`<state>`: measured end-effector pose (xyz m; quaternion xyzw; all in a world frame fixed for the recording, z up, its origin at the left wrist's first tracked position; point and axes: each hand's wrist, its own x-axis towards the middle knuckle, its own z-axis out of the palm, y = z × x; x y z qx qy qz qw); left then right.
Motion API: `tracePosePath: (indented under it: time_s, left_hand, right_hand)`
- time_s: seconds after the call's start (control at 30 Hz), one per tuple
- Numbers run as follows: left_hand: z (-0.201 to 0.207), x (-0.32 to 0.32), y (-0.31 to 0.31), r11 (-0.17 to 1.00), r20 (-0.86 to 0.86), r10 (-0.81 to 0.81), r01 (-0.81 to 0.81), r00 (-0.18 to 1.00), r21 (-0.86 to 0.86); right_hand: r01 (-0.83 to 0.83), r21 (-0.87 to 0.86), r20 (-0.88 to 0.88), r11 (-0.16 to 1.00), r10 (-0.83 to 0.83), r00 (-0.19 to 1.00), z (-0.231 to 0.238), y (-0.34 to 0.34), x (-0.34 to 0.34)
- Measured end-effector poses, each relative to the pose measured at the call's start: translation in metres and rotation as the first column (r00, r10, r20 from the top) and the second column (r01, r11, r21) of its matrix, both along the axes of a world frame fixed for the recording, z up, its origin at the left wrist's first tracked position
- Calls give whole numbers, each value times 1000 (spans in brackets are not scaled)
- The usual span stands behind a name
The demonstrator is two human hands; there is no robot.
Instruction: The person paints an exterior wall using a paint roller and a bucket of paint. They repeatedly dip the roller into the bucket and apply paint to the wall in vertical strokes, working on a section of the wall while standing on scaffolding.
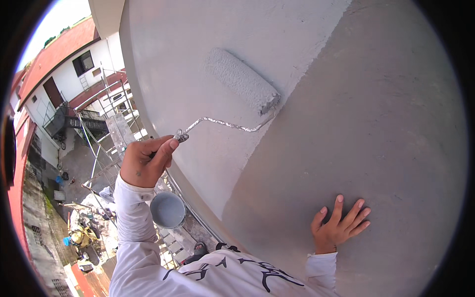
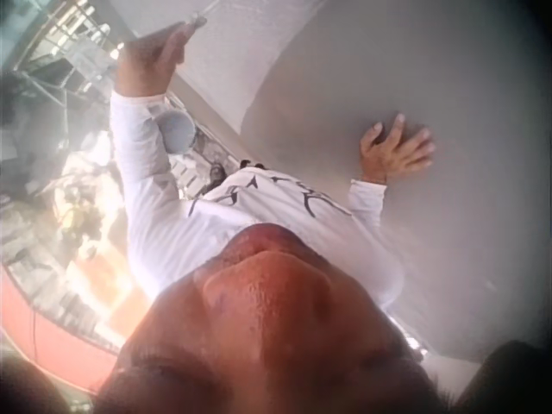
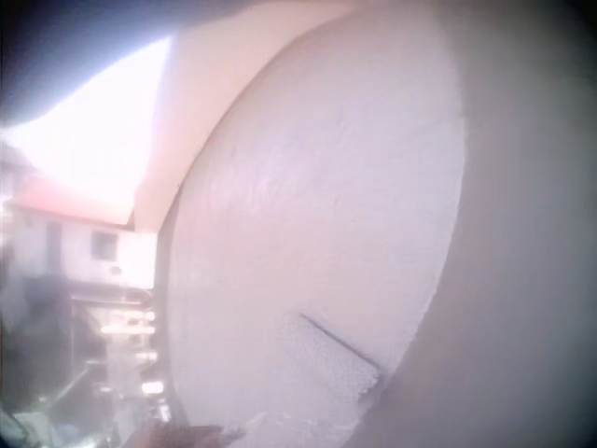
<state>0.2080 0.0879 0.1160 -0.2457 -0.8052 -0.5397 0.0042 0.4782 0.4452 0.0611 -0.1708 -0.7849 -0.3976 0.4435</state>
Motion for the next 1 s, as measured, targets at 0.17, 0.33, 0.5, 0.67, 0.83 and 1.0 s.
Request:
tracePosePath:
  time_s: [0.17,0.33,0.5,0.67,0.83,1.0]
  left_hand:
    - [25,-21,33,978,-44,10,0,999,209]
    - [-8,-48,25,983,-51,-15,24,999,180]
    - [-106,-51,-3,997,-17,41,-40,999,67]
    - [-165,-37,-9,998,-62,60,-62,996,-17]
    - [-114,-41,4,997,-141,4,6,990,73]
    - [-14,-42,47,970,-249,35,26,968,241]
  right_hand:
    - [3,-34,-25,999,-4,1000,-2,0,1]
    - [-9,-1,-30,1000,9,1000,0,3,3]
    - [0,-6,-32,1000,0,999,1,-2,1]
    - [9,11,-37,1000,-9,999,2,0,-5]
    - [49,14,-10,999,-49,999,2,1,5]
    - [43,-5,-19,999,-43,999,4,3,13]
